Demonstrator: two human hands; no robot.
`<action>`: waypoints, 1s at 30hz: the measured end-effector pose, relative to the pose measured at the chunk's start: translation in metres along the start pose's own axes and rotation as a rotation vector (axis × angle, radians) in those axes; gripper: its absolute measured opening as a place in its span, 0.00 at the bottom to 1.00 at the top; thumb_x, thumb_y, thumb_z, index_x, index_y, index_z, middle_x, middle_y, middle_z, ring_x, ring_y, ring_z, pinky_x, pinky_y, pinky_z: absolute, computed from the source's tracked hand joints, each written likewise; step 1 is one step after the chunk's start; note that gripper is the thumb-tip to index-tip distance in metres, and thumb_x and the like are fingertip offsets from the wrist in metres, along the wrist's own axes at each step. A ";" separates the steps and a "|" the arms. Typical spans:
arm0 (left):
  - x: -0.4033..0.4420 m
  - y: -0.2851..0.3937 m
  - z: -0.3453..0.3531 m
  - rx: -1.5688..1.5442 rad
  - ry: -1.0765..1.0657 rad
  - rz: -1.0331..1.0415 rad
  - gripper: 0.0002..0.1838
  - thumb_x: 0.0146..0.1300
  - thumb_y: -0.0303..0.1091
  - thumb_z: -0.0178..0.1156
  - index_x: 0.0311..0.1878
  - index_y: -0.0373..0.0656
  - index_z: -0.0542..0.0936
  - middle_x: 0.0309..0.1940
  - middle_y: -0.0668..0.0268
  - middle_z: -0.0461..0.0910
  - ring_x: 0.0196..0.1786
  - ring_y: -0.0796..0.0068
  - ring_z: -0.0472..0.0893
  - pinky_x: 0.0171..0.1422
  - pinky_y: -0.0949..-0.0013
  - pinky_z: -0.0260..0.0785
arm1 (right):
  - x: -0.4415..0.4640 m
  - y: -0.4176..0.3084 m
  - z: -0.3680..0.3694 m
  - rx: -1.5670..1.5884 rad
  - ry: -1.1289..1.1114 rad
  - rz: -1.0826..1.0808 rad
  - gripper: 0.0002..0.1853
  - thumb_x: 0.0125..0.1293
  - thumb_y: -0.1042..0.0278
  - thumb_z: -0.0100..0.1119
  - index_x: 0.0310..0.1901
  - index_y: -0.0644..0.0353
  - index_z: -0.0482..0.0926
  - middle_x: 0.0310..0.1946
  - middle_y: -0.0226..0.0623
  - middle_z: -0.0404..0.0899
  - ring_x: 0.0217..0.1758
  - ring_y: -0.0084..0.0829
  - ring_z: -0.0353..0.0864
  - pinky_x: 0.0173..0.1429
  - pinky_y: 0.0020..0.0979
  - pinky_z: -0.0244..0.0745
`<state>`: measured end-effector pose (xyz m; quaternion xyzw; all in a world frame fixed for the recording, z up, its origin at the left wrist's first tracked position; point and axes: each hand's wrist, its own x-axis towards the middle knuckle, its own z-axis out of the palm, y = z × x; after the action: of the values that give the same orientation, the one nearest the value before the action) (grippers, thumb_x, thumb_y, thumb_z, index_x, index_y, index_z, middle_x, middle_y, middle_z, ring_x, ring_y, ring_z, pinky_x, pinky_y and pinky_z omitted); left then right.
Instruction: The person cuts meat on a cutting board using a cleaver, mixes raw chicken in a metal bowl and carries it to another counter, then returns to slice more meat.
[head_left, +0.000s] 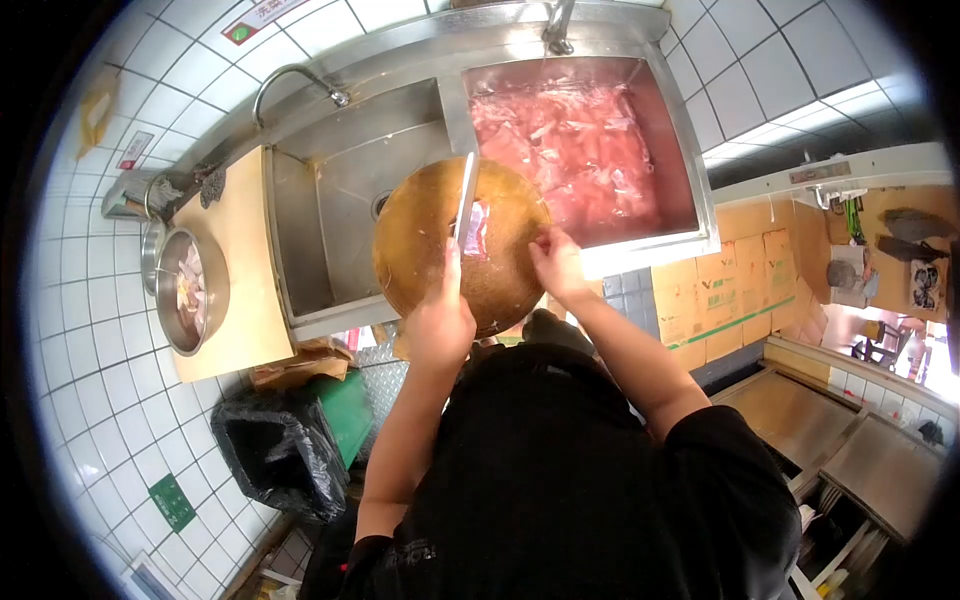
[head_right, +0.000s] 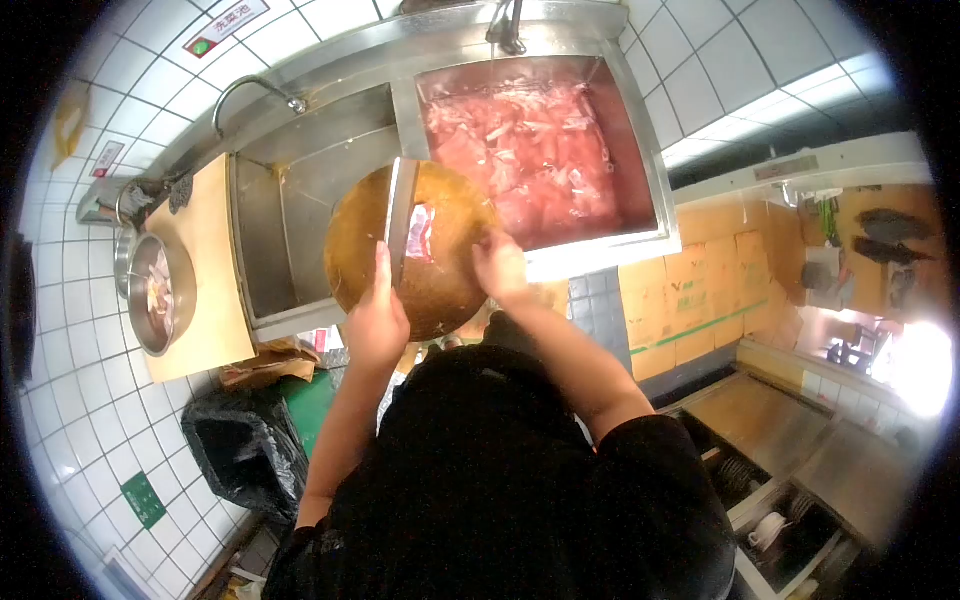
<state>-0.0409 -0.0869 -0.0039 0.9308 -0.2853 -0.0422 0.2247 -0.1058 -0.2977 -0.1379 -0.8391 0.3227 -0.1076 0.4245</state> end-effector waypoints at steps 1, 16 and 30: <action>0.006 0.000 0.005 0.016 -0.049 -0.011 0.45 0.61 0.21 0.56 0.83 0.52 0.59 0.29 0.51 0.82 0.30 0.49 0.84 0.37 0.49 0.76 | 0.003 0.011 -0.007 -0.017 0.011 0.024 0.18 0.66 0.69 0.67 0.57 0.65 0.81 0.41 0.50 0.87 0.43 0.46 0.88 0.52 0.42 0.82; 0.057 0.099 -0.105 -0.309 0.649 0.220 0.36 0.74 0.26 0.55 0.81 0.36 0.53 0.42 0.43 0.83 0.38 0.52 0.87 0.41 0.56 0.80 | 0.030 0.039 -0.075 -0.021 0.297 0.024 0.12 0.69 0.71 0.65 0.51 0.66 0.82 0.38 0.47 0.88 0.39 0.40 0.89 0.48 0.38 0.82; 0.032 -0.029 0.025 -0.076 -0.295 -0.196 0.50 0.65 0.22 0.57 0.86 0.60 0.46 0.32 0.42 0.83 0.37 0.39 0.83 0.45 0.43 0.73 | 0.007 -0.034 -0.005 -0.044 -0.051 -0.579 0.18 0.62 0.67 0.69 0.55 0.54 0.83 0.48 0.43 0.83 0.51 0.47 0.85 0.56 0.43 0.82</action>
<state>-0.0050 -0.0929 -0.0370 0.9288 -0.2212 -0.2105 0.2101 -0.0876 -0.2910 -0.1088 -0.9077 0.0610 -0.1961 0.3659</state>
